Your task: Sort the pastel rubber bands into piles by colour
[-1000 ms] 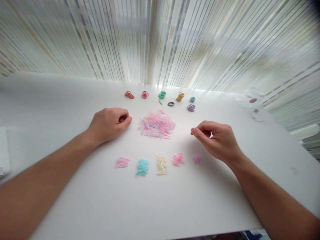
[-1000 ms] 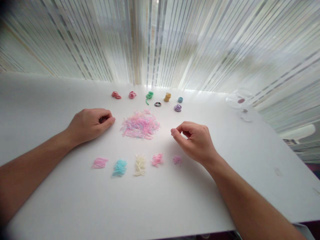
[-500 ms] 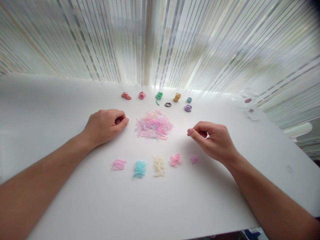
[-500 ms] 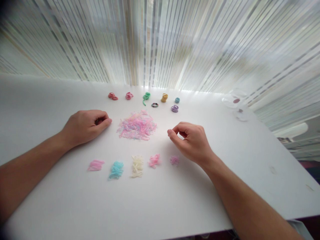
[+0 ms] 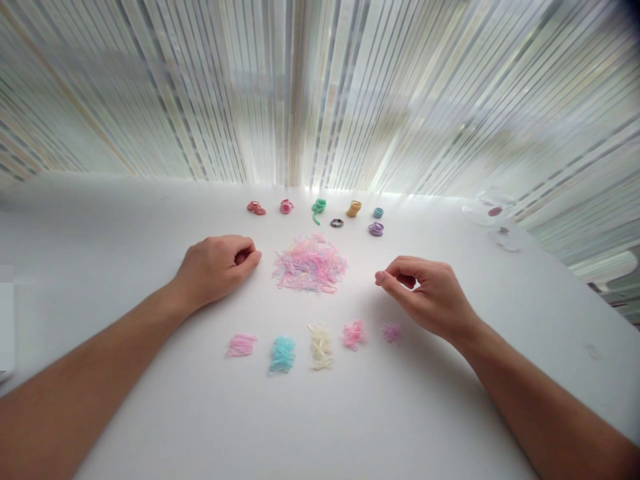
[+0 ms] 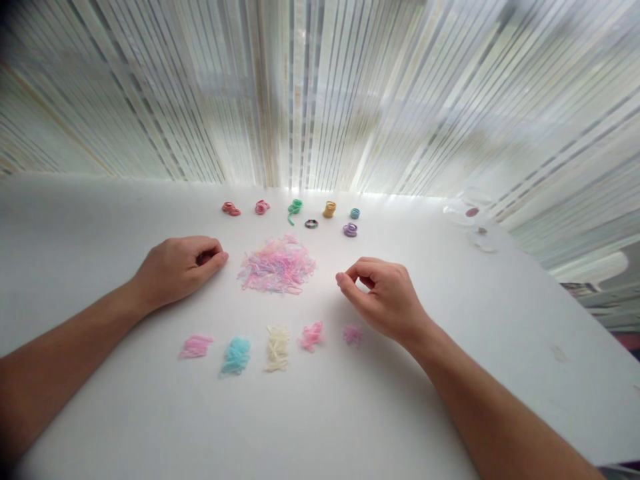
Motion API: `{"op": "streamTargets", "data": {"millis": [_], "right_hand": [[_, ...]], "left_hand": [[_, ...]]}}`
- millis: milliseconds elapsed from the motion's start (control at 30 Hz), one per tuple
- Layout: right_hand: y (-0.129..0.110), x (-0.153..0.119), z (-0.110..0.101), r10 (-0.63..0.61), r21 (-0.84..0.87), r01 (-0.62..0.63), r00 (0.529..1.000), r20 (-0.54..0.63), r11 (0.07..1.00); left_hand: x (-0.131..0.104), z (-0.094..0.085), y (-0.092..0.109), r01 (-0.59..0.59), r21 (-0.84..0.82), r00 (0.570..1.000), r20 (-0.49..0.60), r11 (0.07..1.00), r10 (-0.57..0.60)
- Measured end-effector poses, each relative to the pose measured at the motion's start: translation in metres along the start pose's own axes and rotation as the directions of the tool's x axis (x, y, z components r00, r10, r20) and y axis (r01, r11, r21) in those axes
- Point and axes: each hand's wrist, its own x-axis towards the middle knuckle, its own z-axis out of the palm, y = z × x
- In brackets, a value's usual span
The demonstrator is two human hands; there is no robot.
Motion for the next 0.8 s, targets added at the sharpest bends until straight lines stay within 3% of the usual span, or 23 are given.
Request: {"op": "streamTargets", "data": {"millis": [800], "right_hand": [[-0.0023, 0.0010, -0.0011, 0.003, 0.012, -0.004, 1.000, 0.022, 1.000]], "left_hand": [[0.0002, -0.0003, -0.0002, -0.006, 0.021, 1.000, -0.005, 1.000, 0.006]]}}
